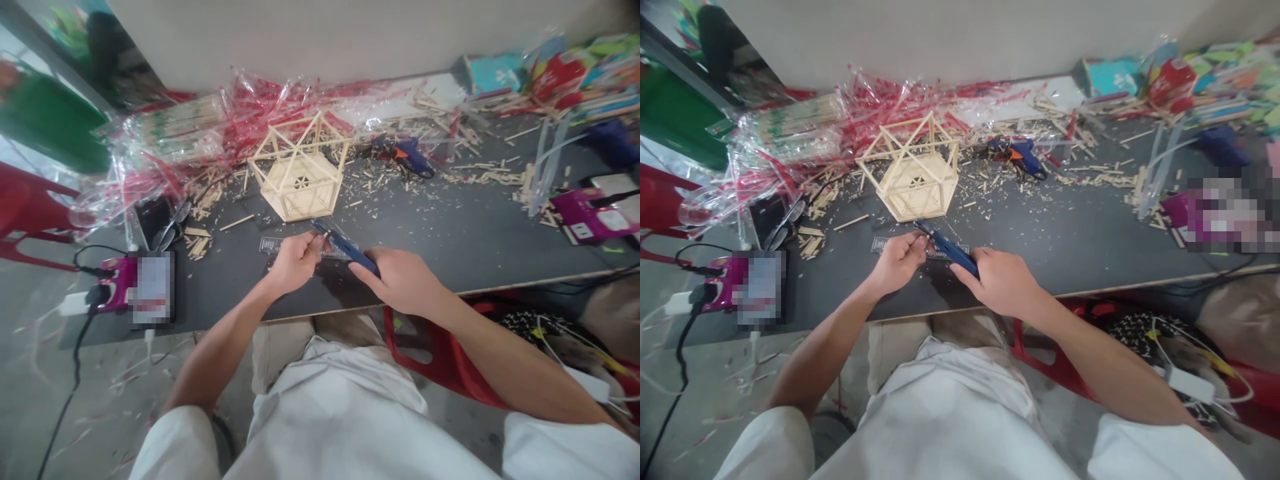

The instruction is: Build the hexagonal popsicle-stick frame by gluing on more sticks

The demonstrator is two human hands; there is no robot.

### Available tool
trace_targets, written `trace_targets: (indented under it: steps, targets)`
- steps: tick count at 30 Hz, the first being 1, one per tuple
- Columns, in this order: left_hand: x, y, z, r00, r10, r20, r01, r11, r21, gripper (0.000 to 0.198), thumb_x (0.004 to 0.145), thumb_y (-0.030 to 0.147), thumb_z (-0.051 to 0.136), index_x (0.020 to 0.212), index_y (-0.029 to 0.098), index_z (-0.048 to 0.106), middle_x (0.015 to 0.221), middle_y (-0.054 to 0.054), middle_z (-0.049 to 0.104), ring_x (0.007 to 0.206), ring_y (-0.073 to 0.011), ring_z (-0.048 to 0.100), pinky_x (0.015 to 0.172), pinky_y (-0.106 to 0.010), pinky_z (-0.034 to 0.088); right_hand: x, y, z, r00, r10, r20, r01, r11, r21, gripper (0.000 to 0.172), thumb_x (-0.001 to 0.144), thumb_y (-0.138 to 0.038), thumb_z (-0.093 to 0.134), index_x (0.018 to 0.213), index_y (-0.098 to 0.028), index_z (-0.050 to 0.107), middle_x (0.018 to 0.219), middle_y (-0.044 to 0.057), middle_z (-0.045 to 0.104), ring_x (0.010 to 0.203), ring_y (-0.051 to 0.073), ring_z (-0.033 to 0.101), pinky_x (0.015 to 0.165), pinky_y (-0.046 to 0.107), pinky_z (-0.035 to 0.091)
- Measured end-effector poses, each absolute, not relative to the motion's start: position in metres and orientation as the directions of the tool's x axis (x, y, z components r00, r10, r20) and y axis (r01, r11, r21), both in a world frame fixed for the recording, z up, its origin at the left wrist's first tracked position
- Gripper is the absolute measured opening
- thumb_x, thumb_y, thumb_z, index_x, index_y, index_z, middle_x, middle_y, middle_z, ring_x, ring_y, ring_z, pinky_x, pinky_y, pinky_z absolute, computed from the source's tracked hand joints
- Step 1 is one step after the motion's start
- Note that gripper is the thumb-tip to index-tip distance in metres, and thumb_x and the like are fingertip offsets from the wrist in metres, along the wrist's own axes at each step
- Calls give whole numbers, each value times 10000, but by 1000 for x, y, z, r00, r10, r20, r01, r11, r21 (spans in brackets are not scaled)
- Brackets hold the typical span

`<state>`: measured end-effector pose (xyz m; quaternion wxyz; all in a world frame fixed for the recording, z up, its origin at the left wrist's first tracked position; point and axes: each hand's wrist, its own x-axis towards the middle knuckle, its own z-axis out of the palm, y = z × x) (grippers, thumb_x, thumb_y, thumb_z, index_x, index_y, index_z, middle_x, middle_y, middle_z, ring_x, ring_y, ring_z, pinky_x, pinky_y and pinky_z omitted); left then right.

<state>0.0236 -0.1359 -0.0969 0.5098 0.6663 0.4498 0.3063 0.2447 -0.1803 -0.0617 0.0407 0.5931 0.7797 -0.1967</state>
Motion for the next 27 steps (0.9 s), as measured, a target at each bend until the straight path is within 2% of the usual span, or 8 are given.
trace_targets:
  steps: [8,17,27]
  targets:
    - [26,-136,-100,406,913,-46,323,-97,941,502,1019,596,444,842,161,619,619,9,484,592,-126,461,557,-247,362,244,-181,-59,-267,903,-338,956,204,-210,533,1090,-548,288,958,-169,639,883,141,747,843,308,730,637,343,334]
    - [28,-137,-106,385,923,-19,367,-135,920,440,1007,518,412,815,166,593,618,18,484,583,-121,440,568,-248,353,242,-186,-58,-230,906,-355,971,190,-145,554,1098,-551,267,945,-164,632,891,149,750,846,320,743,632,344,314]
    - [33,-142,-102,402,915,-29,357,-127,925,398,1001,435,419,805,153,619,617,16,491,580,-119,424,582,-256,347,248,-189,-56,-219,896,-388,974,179,-136,498,1104,-516,294,947,-174,619,906,135,754,870,323,743,648,341,326]
